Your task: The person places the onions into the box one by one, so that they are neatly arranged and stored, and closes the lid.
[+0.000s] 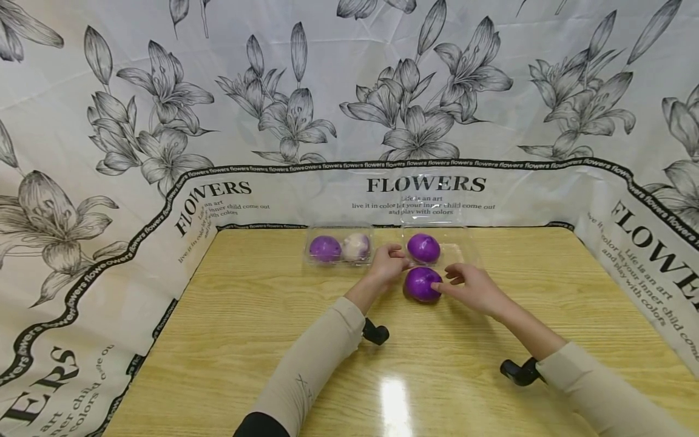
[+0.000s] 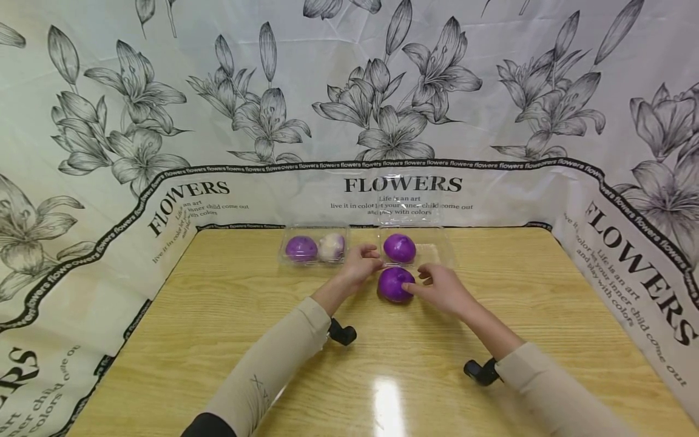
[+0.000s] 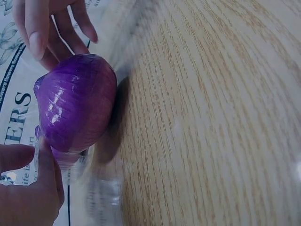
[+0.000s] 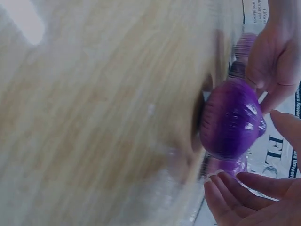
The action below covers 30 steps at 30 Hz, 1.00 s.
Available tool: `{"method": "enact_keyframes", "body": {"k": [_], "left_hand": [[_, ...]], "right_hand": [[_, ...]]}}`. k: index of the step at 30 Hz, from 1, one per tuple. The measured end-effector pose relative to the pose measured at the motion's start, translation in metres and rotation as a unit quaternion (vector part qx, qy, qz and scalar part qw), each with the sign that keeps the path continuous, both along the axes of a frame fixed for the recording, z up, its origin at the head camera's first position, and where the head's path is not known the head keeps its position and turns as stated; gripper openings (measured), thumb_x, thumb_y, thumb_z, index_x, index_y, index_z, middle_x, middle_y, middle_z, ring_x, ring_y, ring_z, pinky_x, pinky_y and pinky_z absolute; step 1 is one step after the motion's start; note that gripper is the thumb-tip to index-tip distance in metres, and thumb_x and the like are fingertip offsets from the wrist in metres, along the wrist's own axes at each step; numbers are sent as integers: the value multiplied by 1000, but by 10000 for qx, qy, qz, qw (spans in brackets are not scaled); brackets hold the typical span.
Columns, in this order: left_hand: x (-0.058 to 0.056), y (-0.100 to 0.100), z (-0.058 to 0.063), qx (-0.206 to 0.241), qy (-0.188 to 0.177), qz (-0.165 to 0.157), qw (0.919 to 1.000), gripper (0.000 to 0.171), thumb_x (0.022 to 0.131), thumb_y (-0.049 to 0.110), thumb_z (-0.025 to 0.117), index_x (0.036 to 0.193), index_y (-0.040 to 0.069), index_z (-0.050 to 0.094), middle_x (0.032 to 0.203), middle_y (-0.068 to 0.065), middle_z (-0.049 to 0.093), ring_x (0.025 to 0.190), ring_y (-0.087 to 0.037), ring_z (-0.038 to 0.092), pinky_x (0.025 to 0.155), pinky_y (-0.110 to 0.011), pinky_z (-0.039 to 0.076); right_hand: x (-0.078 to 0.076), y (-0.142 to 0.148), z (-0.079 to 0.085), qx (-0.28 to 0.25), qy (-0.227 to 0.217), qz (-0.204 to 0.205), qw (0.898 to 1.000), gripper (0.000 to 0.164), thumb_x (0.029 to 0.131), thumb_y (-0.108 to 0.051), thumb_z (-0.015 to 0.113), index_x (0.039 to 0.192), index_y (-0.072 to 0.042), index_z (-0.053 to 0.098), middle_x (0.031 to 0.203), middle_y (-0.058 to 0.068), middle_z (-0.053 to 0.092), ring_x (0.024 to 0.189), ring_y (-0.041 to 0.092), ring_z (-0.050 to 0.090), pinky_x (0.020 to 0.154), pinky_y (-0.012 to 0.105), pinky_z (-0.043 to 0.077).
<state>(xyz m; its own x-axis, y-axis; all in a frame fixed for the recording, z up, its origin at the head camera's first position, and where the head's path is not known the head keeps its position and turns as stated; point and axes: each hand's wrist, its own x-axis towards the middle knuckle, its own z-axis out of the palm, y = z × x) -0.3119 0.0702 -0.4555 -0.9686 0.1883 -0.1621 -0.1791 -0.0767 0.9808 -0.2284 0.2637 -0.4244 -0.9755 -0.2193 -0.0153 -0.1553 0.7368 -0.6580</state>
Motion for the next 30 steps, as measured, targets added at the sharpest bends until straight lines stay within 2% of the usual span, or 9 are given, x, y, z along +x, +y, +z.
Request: {"method": "enact_keyframes", "body": {"k": [7,11,17,19,25,30], "left_hand": [[-1,1,-2,-49,-3,7,10000,51,90,-15,62,139,-12,48,118,-23,60,92,-23,67,91,-27,63],[0,0,-2,-50,21,12,10000,51,90,-16,62,138,-12,49,112,-19,60,93,-24,68,89,-27,64],[2,0,-1,26,39,25,10000,52,89,-17,61,138,-13,48,101,-9,56,92,-24,68,88,-27,64],[2,0,-1,47,41,28,10000,52,88,-17,61,138,-13,48,102,-11,57,91,-23,67,87,-26,64],[-1,1,-2,66,66,-16,10000,52,89,-16,61,139,-13,48,120,-26,59,89,-21,64,89,-27,63],[-1,0,-3,-37,90,-12,10000,51,88,-16,61,138,-12,49,113,-20,61,89,-20,64,88,-26,63]], "right_hand": [[0,-4,-16,-461,-312,-294,9980,79,98,-47,67,141,16,46,138,36,53,123,48,59,104,56,55],[0,-7,-23,-670,-277,-320,9969,74,99,-42,68,139,17,47,138,38,52,123,48,59,105,55,55],[-2,-13,-27,-751,-176,-488,9958,74,98,-42,69,140,16,48,137,38,53,124,48,58,108,55,53],[-3,-15,-28,-757,-172,-539,9955,75,98,-43,69,140,15,48,138,37,53,125,48,57,109,56,52],[-7,-19,-30,-781,-157,-589,9951,73,99,-42,68,140,15,49,138,37,54,127,49,55,111,57,50],[-8,-21,-30,-830,-158,-474,9953,69,99,-40,69,138,13,51,133,34,59,124,45,58,109,56,52]]}}
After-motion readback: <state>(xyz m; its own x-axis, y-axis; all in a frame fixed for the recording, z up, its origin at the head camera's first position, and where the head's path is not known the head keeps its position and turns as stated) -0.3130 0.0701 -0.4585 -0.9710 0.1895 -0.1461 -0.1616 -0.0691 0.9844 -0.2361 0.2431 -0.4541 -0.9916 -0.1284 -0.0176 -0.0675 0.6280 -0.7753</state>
